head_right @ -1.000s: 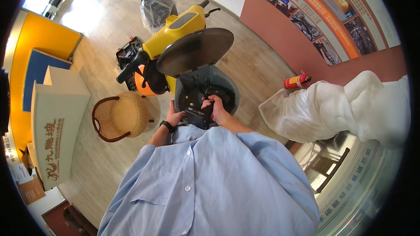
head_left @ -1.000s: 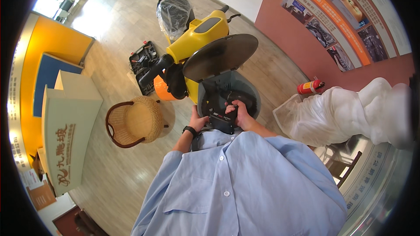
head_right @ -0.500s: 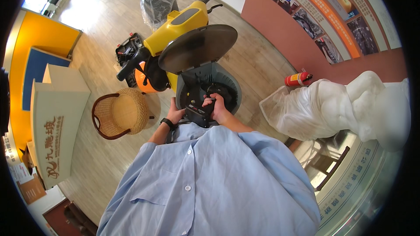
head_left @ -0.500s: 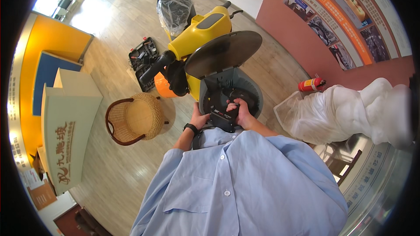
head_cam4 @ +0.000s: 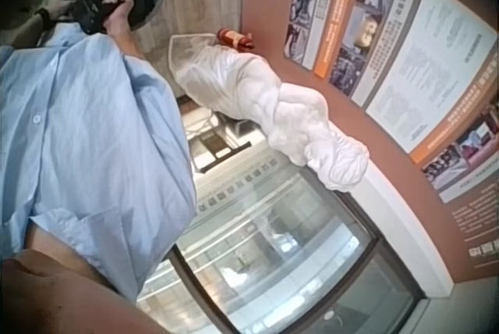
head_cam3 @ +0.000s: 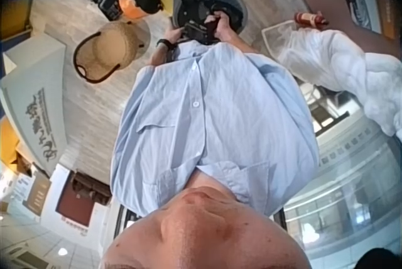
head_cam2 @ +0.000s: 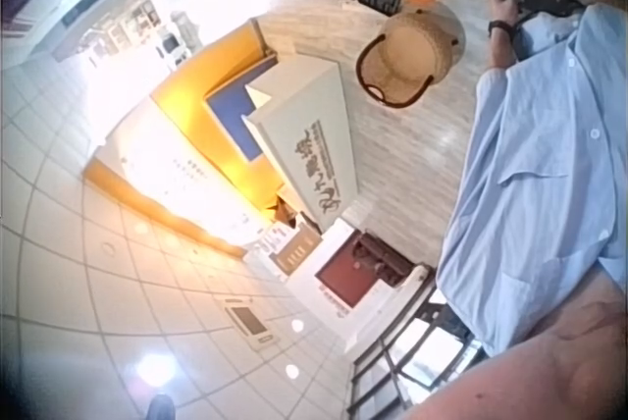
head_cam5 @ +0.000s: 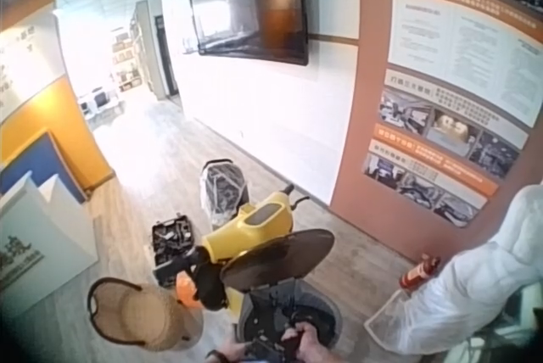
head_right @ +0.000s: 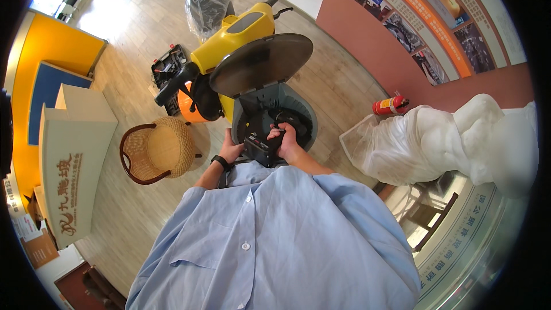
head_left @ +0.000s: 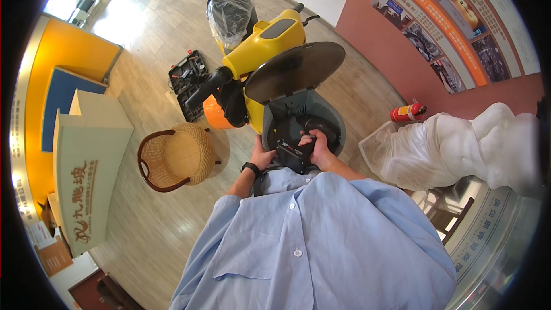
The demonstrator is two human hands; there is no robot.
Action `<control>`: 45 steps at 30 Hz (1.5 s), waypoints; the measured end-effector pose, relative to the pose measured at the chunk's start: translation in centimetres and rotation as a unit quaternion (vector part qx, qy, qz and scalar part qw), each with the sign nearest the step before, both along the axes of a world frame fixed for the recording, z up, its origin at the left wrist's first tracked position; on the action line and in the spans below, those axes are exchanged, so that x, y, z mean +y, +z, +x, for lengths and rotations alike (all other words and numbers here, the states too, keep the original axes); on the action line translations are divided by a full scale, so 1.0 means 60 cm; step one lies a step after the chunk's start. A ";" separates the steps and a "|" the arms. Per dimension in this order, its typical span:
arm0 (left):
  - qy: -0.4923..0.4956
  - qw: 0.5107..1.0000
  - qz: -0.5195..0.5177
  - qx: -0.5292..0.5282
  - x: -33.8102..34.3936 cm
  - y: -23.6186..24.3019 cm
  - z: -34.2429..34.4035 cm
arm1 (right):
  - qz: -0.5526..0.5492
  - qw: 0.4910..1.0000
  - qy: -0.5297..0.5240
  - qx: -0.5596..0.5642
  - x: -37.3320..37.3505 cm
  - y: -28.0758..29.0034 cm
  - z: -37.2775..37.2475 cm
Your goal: The recorder uses a power drill to assemble or repair parts on a yellow electric scooter, including working on the front fork area and handling a helmet-like component.
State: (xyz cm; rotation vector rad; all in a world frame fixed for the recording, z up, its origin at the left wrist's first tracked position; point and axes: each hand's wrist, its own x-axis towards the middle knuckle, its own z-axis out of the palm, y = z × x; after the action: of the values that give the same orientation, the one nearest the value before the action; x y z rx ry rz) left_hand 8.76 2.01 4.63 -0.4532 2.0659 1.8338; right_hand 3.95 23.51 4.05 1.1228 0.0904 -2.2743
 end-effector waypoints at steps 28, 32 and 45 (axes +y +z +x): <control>0.000 1.000 -0.002 0.004 -0.017 -0.037 0.002 | 0.020 1.000 -0.022 -0.004 -0.024 0.008 0.003; -0.003 1.000 -0.029 -0.007 -0.014 -0.036 0.006 | 0.014 1.000 -0.017 -0.002 -0.019 0.003 0.000; 0.005 1.000 -0.014 0.018 -0.015 -0.051 0.007 | 0.027 0.999 -0.017 0.004 -0.019 0.004 0.001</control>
State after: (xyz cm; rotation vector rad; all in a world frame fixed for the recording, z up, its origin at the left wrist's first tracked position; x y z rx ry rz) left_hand 9.16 1.11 1.58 -0.4414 2.1184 1.8336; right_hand 4.02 22.36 4.29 1.1515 0.1375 -2.3189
